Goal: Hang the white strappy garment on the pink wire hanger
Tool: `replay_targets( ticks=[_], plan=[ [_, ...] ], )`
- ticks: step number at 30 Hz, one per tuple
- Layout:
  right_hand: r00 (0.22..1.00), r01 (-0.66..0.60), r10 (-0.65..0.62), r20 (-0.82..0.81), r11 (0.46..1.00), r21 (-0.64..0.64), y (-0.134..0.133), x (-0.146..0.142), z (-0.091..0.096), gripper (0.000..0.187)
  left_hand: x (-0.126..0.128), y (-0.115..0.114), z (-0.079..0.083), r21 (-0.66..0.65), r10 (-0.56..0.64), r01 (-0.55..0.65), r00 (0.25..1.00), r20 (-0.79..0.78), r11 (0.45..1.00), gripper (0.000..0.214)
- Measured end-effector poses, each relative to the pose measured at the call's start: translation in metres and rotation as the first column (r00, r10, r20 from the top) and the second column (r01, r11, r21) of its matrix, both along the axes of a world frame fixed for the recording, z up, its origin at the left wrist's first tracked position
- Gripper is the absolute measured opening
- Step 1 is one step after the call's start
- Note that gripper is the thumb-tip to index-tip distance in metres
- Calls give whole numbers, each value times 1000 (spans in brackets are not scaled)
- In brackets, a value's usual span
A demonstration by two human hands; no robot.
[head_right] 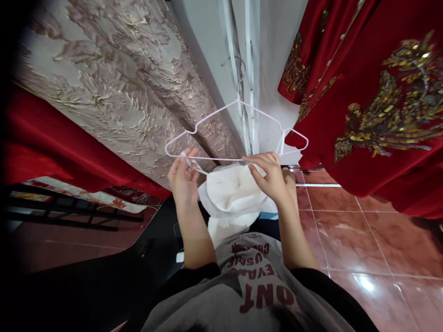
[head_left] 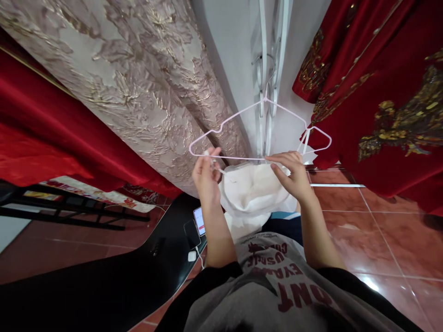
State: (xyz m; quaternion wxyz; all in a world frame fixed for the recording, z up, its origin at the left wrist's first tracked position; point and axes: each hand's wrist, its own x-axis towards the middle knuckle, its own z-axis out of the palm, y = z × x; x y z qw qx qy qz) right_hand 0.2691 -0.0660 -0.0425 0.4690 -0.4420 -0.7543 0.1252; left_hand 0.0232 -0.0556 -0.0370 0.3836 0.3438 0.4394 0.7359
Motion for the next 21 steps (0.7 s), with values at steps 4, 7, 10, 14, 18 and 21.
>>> replay_targets(
  ticks=[4,7,10,14,18,21],
  plan=[
    [990,86,-76,-122,993,79,0,-2,-6,25,21,-1,1,32,-82,81,996,20,996,38],
    [868,386,-311,-388,913,131,8,14,-16,25,27,1,3,50,-99,97,994,35,994,40],
    [799,379,-355,-486,924,-53,16,36,-22,27,26,3,3,77,-120,116,991,61,990,41],
    [785,226,-319,-531,945,-235,17,47,-14,14,25,5,0,69,-88,84,995,46,994,41],
    [803,139,-241,-545,965,-221,20,35,7,12,22,8,-3,73,-68,67,998,2,995,39],
    [788,136,-187,-586,982,-130,34,28,20,20,20,8,-2,68,-76,77,997,-18,995,39]
  ],
)
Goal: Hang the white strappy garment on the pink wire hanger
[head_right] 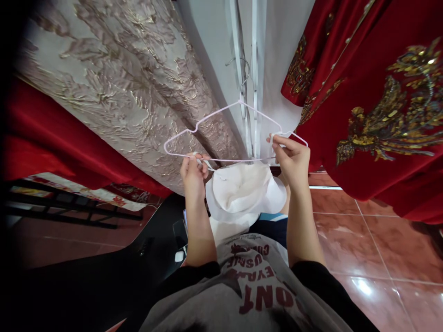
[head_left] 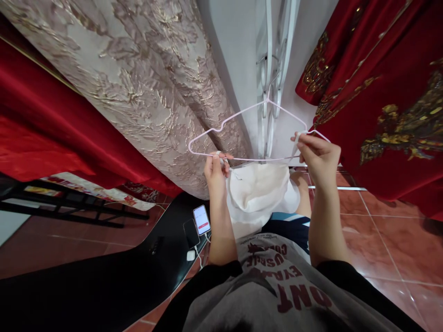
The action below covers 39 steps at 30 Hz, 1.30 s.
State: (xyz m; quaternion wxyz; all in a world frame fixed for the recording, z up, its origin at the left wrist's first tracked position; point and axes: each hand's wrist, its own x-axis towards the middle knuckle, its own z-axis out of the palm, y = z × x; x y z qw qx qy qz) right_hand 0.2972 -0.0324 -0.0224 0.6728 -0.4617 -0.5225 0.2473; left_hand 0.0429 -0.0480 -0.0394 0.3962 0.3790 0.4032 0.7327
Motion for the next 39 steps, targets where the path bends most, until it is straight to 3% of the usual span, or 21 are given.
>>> replay_targets(
  ticks=[3,7,10,12,14,17,19,21,26,29,31,34,39],
  plan=[
    [988,139,-127,-93,980,141,20,8,2,27,-2,-2,2,-2,-26,26,1000,-14,1000,40],
    [898,407,-346,-272,889,210,36,32,-18,41,-2,-3,4,-28,-36,35,999,-23,999,39],
    [787,580,-462,-409,779,236,29,43,-39,38,-1,-3,4,-41,-54,54,998,-13,998,38],
    [765,618,-484,-425,739,268,16,41,-47,30,1,-3,2,-44,-81,81,997,13,996,38],
    [844,525,-439,-309,796,303,1,35,-46,23,3,-3,0,-34,-108,109,993,45,993,37],
    [969,205,-230,95,954,219,-15,22,-36,18,6,-3,-1,-27,-111,113,993,47,993,36],
    [947,43,-69,313,995,91,-20,16,-29,14,5,-3,-1,-39,-85,86,996,26,996,35],
    [923,-25,10,384,999,33,-22,13,-26,12,1,-3,-2,-48,-43,43,999,14,998,35],
    [921,-69,45,387,997,46,-24,11,-27,14,-22,-3,-15,23,235,-234,971,-52,972,20],
    [926,-56,32,375,997,53,-25,14,-27,14,-37,-1,-20,173,466,-446,879,-101,878,23],
    [934,-40,18,356,998,53,-26,16,-25,14,-45,1,-16,280,566,-519,816,-121,808,24],
    [940,-9,-6,342,999,41,-28,17,-23,13,-52,5,-1,358,574,-493,801,-169,793,19],
    [929,24,-44,367,998,61,-27,15,-22,14,-54,21,35,264,280,-181,871,-405,947,15]
  ],
)
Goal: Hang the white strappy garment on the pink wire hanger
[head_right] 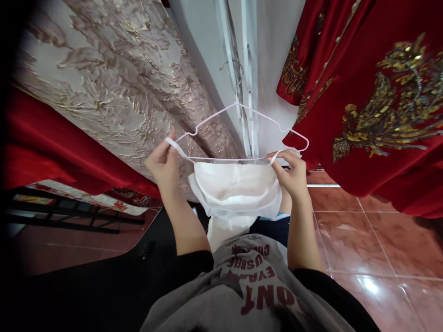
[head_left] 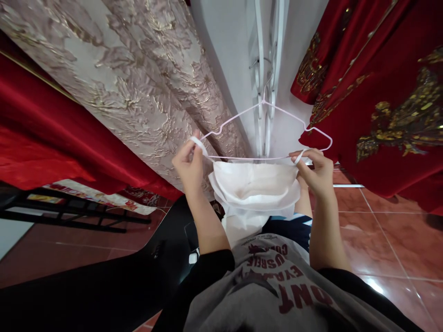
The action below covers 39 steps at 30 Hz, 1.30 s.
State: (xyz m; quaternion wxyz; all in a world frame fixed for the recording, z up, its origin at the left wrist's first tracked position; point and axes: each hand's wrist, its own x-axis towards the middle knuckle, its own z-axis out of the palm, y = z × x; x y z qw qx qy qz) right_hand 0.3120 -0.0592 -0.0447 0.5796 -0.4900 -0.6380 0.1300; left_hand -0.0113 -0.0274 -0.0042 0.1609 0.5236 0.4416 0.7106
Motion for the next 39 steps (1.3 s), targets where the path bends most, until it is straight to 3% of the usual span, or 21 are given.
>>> replay_targets(
  ticks=[4,7,10,12,14,17,19,21,25,28,31,36,39],
  plan=[
    [999,30,-32,44,999,39,3,-4,-1,17,8,18,27,-116,-197,180,967,-160,977,7],
    [998,40,-43,55,998,50,5,-3,-1,18,10,30,33,-210,-275,230,937,-217,950,15],
    [997,19,-22,73,999,46,5,0,-1,17,7,38,17,-183,-211,180,963,-167,966,14],
    [996,19,-23,81,998,52,4,1,-1,17,7,39,-3,-128,-101,101,995,8,987,4],
    [996,24,-29,86,998,54,4,0,-1,18,14,35,-24,-141,-26,68,959,282,988,23],
    [995,18,-22,94,999,42,3,-5,-1,18,36,23,-48,-185,-140,287,818,557,940,35],
    [995,5,-9,94,999,43,4,-7,-2,15,53,15,-55,-168,-224,386,780,584,907,38],
    [998,28,-32,53,997,78,7,-5,-7,11,65,10,-57,-147,-247,391,787,565,909,39],
    [945,293,-250,-211,933,207,16,20,-21,17,70,7,-54,-138,-229,350,816,531,927,40],
    [873,394,-294,-389,895,210,21,44,-23,19,65,6,-52,-146,-218,332,835,506,932,40],
    [886,315,-251,-391,943,108,21,55,-6,11,61,4,-53,-164,-228,336,855,466,927,40],
    [987,103,-108,-120,994,-45,24,37,42,11,58,2,-53,-131,-253,333,873,416,934,36],
    [999,50,-50,18,999,7,29,18,58,14,59,0,-52,-150,-241,332,871,428,931,31]
  ],
)
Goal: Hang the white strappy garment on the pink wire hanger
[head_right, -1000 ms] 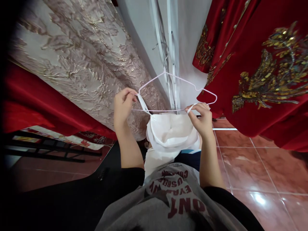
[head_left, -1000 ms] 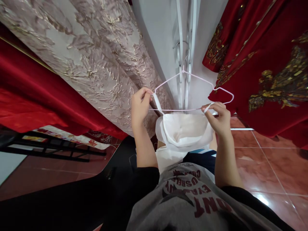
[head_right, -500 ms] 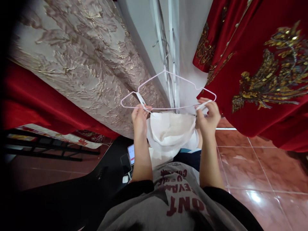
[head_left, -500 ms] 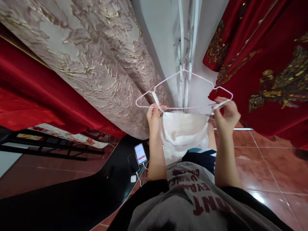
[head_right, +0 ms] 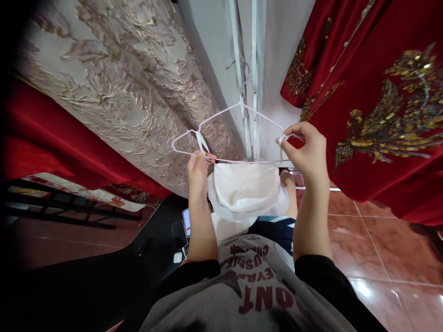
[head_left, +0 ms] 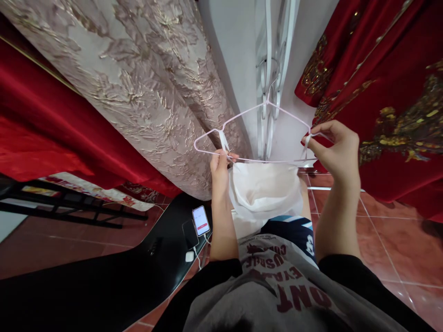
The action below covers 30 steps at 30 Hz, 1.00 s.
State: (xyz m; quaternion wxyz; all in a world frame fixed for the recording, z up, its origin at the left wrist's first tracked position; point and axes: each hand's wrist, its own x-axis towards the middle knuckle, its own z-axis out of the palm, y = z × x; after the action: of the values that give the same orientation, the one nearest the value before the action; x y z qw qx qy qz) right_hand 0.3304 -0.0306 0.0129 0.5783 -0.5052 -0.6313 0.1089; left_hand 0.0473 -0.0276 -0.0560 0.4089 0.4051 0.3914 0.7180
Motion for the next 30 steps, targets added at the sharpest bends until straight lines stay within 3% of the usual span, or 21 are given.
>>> replay_targets(
  ticks=[3,5,7,9,11,15,18,20,22,24,26,28,30],
  plan=[
    [997,69,-79,23,956,286,-2,-19,-3,16,3,-1,1,-38,-1,2,1000,17,999,29],
    [998,55,-61,3,921,387,-7,-32,-15,17,6,-2,2,-52,-5,7,999,44,999,28],
    [996,-79,64,60,951,298,-13,-44,-30,19,8,-3,3,-65,-18,23,997,72,998,26],
    [957,-238,219,191,967,86,-18,-54,-46,20,10,-4,2,-81,-31,38,996,80,996,26],
    [916,-265,273,293,962,-65,-19,-60,-58,21,10,-7,0,-96,-44,51,996,72,994,26],
    [932,-187,199,304,980,-68,-19,-61,-65,23,0,-18,0,-123,-154,146,986,-59,982,29],
    [946,-184,195,258,981,-66,-19,-55,-61,20,-20,-33,10,-196,-343,300,906,-249,934,33],
    [959,-163,174,224,984,-67,-19,-50,-59,19,-36,-42,20,-223,-393,334,860,-324,916,35],
    [967,-144,156,202,987,-70,-19,-47,-57,18,-49,-48,32,-233,-430,371,847,-313,899,36],
    [970,-141,152,191,987,-71,-20,-45,-55,18,-56,-48,43,-201,-457,422,870,-185,884,42],
    [970,-144,154,187,987,-66,-21,-46,-53,18,-58,-43,49,-99,-388,386,922,2,917,48],
    [968,-152,161,194,987,-60,-23,-46,-53,18,-57,-35,49,30,-224,222,962,158,975,47],
    [961,-170,180,210,983,-63,-24,-46,-54,19,-56,-27,42,103,-41,18,974,224,995,41]
  ],
)
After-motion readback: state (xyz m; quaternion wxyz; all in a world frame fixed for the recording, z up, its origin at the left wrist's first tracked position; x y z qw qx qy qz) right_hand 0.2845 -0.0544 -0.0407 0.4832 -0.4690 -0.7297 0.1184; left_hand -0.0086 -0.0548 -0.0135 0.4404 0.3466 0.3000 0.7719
